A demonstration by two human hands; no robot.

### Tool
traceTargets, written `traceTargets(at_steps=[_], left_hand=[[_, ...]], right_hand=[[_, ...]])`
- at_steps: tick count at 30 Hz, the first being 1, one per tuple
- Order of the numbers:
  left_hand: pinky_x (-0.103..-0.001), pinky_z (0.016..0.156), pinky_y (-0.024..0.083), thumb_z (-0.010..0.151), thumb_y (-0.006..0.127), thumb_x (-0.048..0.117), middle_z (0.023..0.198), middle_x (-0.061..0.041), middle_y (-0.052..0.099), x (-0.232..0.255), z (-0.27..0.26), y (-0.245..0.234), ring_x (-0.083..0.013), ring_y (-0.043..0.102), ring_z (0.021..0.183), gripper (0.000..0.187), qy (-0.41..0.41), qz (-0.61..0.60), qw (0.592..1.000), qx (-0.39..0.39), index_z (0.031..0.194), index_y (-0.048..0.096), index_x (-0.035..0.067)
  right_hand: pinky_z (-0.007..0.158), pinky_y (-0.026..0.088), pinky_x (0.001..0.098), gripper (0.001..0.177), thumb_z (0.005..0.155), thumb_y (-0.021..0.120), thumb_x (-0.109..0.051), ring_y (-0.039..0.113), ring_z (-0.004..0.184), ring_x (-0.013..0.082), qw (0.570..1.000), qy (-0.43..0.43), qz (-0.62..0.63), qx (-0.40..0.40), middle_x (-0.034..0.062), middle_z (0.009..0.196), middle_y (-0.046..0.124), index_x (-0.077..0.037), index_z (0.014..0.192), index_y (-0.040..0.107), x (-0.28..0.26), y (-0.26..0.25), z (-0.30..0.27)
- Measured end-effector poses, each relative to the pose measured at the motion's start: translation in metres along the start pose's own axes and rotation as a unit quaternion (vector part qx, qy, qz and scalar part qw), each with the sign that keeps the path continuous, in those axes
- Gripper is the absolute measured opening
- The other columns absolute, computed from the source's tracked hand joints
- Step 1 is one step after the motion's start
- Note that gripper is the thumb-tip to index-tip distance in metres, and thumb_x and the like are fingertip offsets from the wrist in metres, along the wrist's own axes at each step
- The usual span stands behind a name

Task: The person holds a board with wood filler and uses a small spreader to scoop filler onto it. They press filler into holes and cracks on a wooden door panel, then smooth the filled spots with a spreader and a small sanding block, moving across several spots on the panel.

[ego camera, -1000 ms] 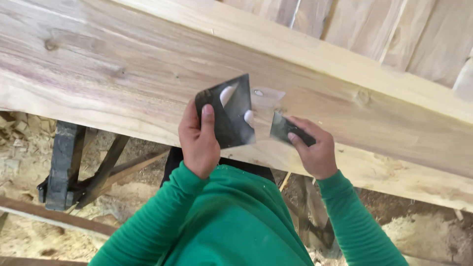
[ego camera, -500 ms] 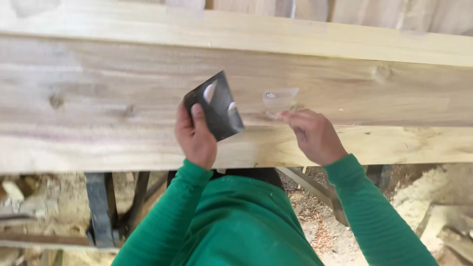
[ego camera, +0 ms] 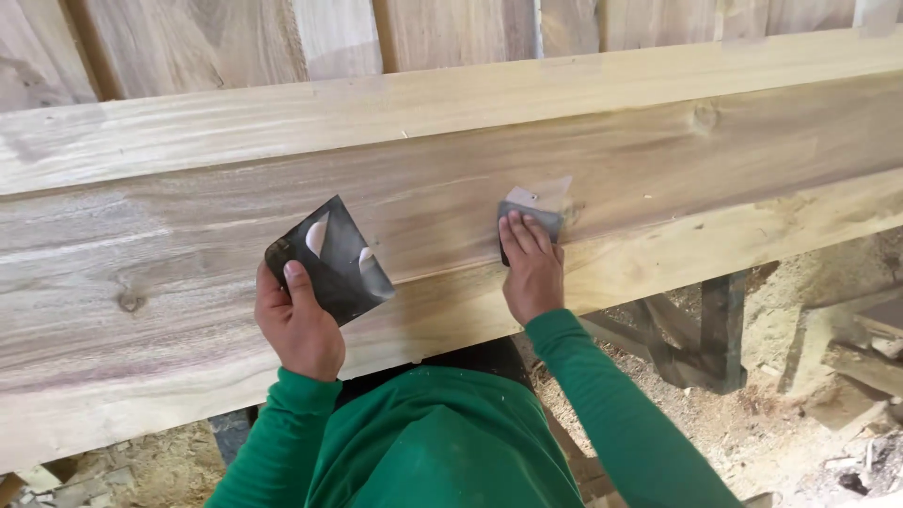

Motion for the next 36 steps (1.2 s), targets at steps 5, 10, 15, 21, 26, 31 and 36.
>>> traceTargets(at_steps=[5,10,15,21,26,31,36], left_hand=[[-0.028,0.102,0.052,0.115,0.049,0.015,0.126,-0.005,0.066,-0.002,-0.002,-0.002,-0.0114,0.061,0.113,0.027,-0.001,-0.037,0.999,-0.022,0.136,0.058,-0.001],[-0.029,0.101,0.052,0.114,0.05,0.016,0.125,-0.006,0.067,-0.004,-0.003,-0.003,-0.0119,0.062,0.112,0.028,-0.005,-0.064,0.998,-0.022,0.135,0.057,-0.001],[-0.029,0.101,0.051,0.115,0.05,0.016,0.126,-0.006,0.067,0.001,-0.014,-0.009,-0.0126,0.062,0.112,0.028,-0.006,-0.055,0.998,-0.007,0.136,0.058,-0.001],[-0.03,0.1,0.054,0.113,0.048,0.016,0.126,-0.006,0.067,-0.002,-0.032,-0.01,-0.0134,0.063,0.112,0.028,-0.017,-0.05,0.998,0.031,0.135,0.056,0.0],[-0.03,0.102,0.052,0.115,0.048,0.014,0.126,-0.007,0.067,-0.001,-0.052,-0.008,-0.0136,0.062,0.113,0.027,0.026,-0.029,0.998,0.052,0.135,0.057,-0.002],[-0.031,0.097,0.055,0.111,0.047,0.014,0.123,-0.007,0.067,0.001,-0.068,-0.006,-0.0143,0.065,0.108,0.029,0.008,-0.041,0.993,0.106,0.134,0.056,-0.001],[-0.033,0.098,0.056,0.112,0.046,0.013,0.126,-0.009,0.067,-0.011,-0.068,0.016,-0.0174,0.066,0.111,0.03,0.012,-0.097,0.991,0.092,0.136,0.056,-0.001]], right_hand=[[0.107,0.039,0.0481,0.061,0.078,0.057,0.007,0.056,0.133,0.0207,0.989,-0.048,-0.003,-0.143,0.002,0.138,0.067,-0.018,0.132,0.07,0.038,-0.027,0.006],[0.11,0.039,0.0414,0.049,0.1,0.052,0.003,0.061,0.128,0.0123,0.978,-0.028,-0.014,-0.205,-0.0062,0.133,0.071,-0.032,0.128,0.073,0.078,-0.032,0.045],[0.109,0.036,0.0432,0.05,0.087,0.059,0.002,0.062,0.128,0.0088,0.966,-0.228,-0.037,-0.118,-0.0084,0.131,0.072,-0.028,0.124,0.074,0.021,-0.05,0.072],[0.114,0.036,0.0426,0.035,0.095,0.061,-0.009,0.062,0.124,0.0094,0.912,-0.392,-0.056,-0.112,-0.005,0.129,0.072,-0.03,0.118,0.076,0.022,-0.03,0.073],[0.113,0.036,0.0406,0.039,0.084,0.062,-0.005,0.062,0.125,0.0046,0.899,-0.395,-0.112,-0.153,-0.0112,0.124,0.074,-0.031,0.109,0.078,0.052,-0.037,0.072],[0.109,0.035,0.042,0.041,0.074,0.063,-0.005,0.062,0.121,0.0055,0.904,-0.395,-0.08,-0.141,-0.0112,0.119,0.076,-0.026,0.106,0.079,0.068,-0.051,0.067],[0.104,0.043,0.0402,0.036,0.087,0.062,-0.004,0.065,0.116,0.0082,0.894,-0.266,-0.215,-0.29,-0.011,0.123,0.072,-0.029,0.108,0.078,0.089,-0.054,0.081]])
Point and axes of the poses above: each hand's wrist, its own z-axis towards the middle knuckle, its own y-axis out of the palm, x = y × z, the point moved 8 cm from there along z, towards the middle knuckle
